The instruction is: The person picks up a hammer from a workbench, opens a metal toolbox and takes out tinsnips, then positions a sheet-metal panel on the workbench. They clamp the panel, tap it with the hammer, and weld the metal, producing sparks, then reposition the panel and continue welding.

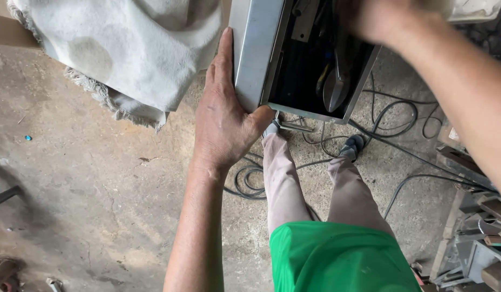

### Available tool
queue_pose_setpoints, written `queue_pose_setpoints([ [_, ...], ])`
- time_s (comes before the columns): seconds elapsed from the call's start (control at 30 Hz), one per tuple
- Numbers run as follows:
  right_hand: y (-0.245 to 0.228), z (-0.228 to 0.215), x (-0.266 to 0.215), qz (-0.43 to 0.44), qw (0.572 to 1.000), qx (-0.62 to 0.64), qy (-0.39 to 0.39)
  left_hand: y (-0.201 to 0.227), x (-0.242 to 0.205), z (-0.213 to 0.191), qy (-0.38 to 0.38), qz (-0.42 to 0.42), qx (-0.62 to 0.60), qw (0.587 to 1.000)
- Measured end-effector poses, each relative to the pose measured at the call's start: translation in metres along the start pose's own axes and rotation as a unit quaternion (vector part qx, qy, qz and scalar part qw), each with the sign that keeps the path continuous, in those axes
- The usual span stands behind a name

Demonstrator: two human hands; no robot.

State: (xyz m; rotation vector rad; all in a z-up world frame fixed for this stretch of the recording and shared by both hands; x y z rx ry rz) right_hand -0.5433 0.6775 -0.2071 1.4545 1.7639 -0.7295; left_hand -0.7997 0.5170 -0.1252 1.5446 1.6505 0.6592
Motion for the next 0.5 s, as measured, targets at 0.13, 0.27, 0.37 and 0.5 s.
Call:
queue_pose_setpoints([
  [0.13,-0.038,0.07,-0.017,-0.203,0.911,-0.357,-0.041,-0.005,0.0,0.003,0.002,0.011,0.005,1.0],
  [0.27,-0.024,0.126,0.014,-0.195,0.882,-0.42,-0.089,-0.005,-0.001,0.003,-0.003,0.001,-0.017,1.0],
  [0.37,-0.027,0.123,0.015,-0.248,0.875,-0.415,-0.028,-0.003,-0.005,0.007,0.0,0.032,-0.021,0.999],
  [0.5,-0.03,0.094,0.024,-0.256,0.89,-0.375,-0.044,0.004,-0.001,0.003,0.008,0.019,-0.005,1.0],
])
Point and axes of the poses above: each hand's wrist, its own x-axis towards the middle knuckle, its own z-axis out of the palm, y = z × x, the point moved 3 cm from there along x, towards the middle knuckle, and after that the axes turned 2 degrees about z, right-handed, at the moved point
